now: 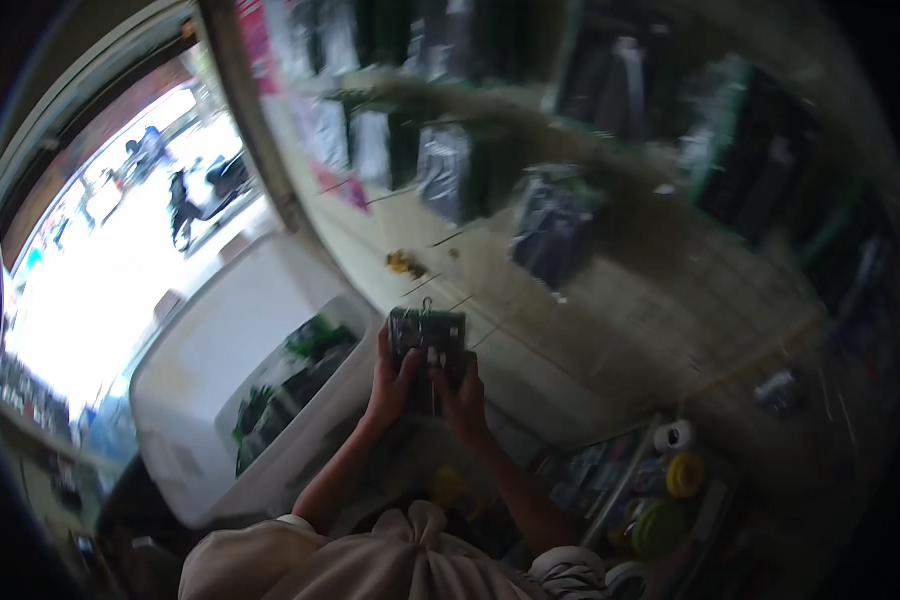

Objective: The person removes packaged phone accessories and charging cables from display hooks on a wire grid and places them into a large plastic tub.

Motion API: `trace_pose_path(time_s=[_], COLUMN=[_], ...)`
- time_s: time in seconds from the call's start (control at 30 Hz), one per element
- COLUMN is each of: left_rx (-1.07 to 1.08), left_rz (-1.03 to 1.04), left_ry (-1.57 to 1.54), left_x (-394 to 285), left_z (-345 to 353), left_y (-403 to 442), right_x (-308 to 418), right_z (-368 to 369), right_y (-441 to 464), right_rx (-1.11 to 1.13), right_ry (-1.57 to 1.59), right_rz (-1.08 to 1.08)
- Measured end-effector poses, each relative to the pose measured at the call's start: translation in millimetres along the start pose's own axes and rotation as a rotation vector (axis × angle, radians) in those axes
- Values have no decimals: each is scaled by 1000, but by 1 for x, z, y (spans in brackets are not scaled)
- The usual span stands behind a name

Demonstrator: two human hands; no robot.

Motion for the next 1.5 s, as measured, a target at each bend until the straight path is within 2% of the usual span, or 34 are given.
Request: trace_pose_path(time_s=[0.03,0.13,0.17,0.23,0.27,0.3,0.37,0.43,0.5,0.57,0.63,0.7,0.73,0.8,0.83,0.87,0.97,1.03,1.1,1.13,1.2,1.27,1.3,1.37,1.5], left_rx=[-67,-44,-122,-161,-215,-273,-431,-502,-560,-601,-627,-609,-623,-491,-503,-471,-415,-378,-385,-359,-442,-560,-570,-552,-412], left_rz=[-22,-113,-128,-66,7,-15,-11,-39,-154,-228,-313,-497,-511,-1013,-1019,-1048,-1098,-1117,-1114,-1102,-789,-543,-442,-249,-130], left_ry=[21,37,47,279,343,358,344,399,386,451,528,537,529,423,414,416,476,537,506,517,650,392,292,1,-149], left_x=[1,3,3,-9,-15,-15,-17,-9,10,29,66,129,138,197,208,221,231,221,206,203,171,142,117,73,35], left_z=[-26,-78,-103,-140,-163,-188,-234,-278,-319,-357,-393,-419,-425,-424,-426,-426,-421,-418,-417,-416,-416,-403,-388,-349,-244], left_y=[-9,-29,-35,-47,-54,-63,-76,-93,-114,-135,-156,-177,-180,-203,-206,-210,-214,-208,-202,-198,-172,-153,-138,-103,-45], right_x=[-1,8,14,9,21,22,35,35,31,-2,-35,-74,-104,-132,-142,-140,-163,-153,-137,-121,-80,-35,-2,42,73], right_z=[19,80,100,153,180,208,263,318,365,416,459,494,507,513,512,510,508,502,502,498,490,460,434,379,238], right_y=[5,14,16,17,15,14,14,5,-14,-38,-57,-82,-96,-109,-113,-113,-125,-125,-125,-120,-106,-80,-63,-34,18], right_rx=[9,119,146,307,394,457,577,716,848,1053,1115,1216,1384,1438,1465,1435,1516,1557,1599,1590,1466,1332,1211,1084,605], right_ry=[12,9,-3,44,98,105,-107,-136,-157,-315,-393,-618,-691,-810,-916,-949,-977,-1016,-1019,-977,-734,-464,-277,-134,-156], right_rz=[6,-12,-45,59,61,68,-165,-209,-270,-162,-256,-338,-150,-83,-17,-92,-105,-160,-319,-317,-432,-336,-323,-287,-312])
Point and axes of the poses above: each hand's wrist, its own y-axis towards the middle knuckle, its own z-axis out of the palm, x = y × z, the point moved 10 cm from there along y, towards the middle knuckle, and after that the axes turned 11 degrees about -y, right-handed, at the moved point
